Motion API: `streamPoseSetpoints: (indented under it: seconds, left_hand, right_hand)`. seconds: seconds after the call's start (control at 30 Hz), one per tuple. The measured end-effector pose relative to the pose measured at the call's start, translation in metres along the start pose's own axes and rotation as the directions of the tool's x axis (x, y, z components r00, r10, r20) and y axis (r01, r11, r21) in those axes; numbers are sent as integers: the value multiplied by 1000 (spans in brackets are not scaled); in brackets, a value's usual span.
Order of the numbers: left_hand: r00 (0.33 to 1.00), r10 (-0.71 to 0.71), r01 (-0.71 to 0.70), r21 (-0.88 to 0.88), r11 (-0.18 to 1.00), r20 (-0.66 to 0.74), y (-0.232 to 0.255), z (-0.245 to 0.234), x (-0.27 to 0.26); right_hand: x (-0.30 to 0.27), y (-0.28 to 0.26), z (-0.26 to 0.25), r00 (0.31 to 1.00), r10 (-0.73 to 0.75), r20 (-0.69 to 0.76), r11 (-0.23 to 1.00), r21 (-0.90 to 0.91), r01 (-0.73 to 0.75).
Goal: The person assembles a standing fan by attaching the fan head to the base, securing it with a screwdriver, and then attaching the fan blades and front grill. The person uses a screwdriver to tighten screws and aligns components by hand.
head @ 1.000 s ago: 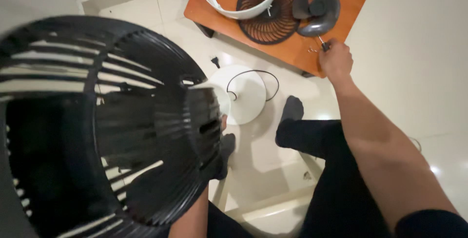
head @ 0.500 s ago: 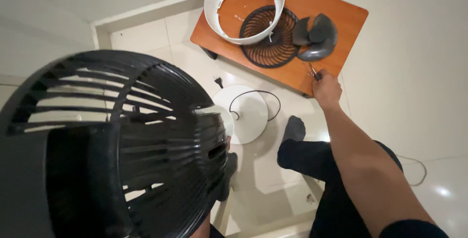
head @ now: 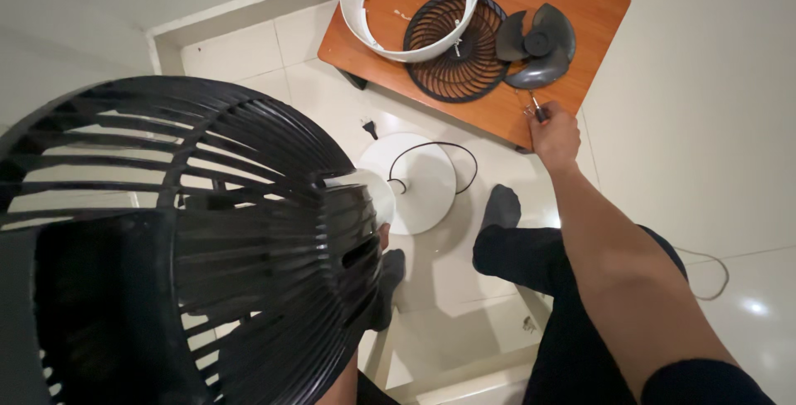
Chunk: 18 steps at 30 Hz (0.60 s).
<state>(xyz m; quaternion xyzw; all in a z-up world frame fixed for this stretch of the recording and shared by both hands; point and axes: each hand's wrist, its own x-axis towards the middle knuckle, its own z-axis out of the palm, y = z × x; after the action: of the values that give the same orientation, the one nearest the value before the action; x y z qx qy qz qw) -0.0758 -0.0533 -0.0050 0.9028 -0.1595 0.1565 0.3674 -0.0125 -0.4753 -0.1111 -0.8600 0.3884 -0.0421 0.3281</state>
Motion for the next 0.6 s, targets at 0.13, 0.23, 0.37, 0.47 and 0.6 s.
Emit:
streamPoseSetpoints:
  seconds: [0.13, 0.23, 0.37, 0.47, 0.6]
  left_hand:
    - [1000, 14, -14, 4, 1000, 1, 0, -4, 4]
    - [1000, 24, -24, 3, 1000, 5, 0, -7, 5]
    - [1000, 25, -25, 4, 1000, -17, -2, -8, 0]
    - [999, 19, -18, 15, 1000, -38, -7, -10, -9]
    - [997, 38, -38, 12, 999, -65, -20, 7, -18]
  right_hand:
    - [4, 5, 2, 999, -38, -26, 999, -15, 38]
    - [6, 11, 8, 998, -41, -46, 999, 9, 41]
    - [12, 18, 14, 988, -100, -121, 993, 47, 106]
    - [9, 10, 19, 982, -115, -149, 984, 116, 133]
    - [4, -17, 7, 982, -134, -132, 957, 241, 163]
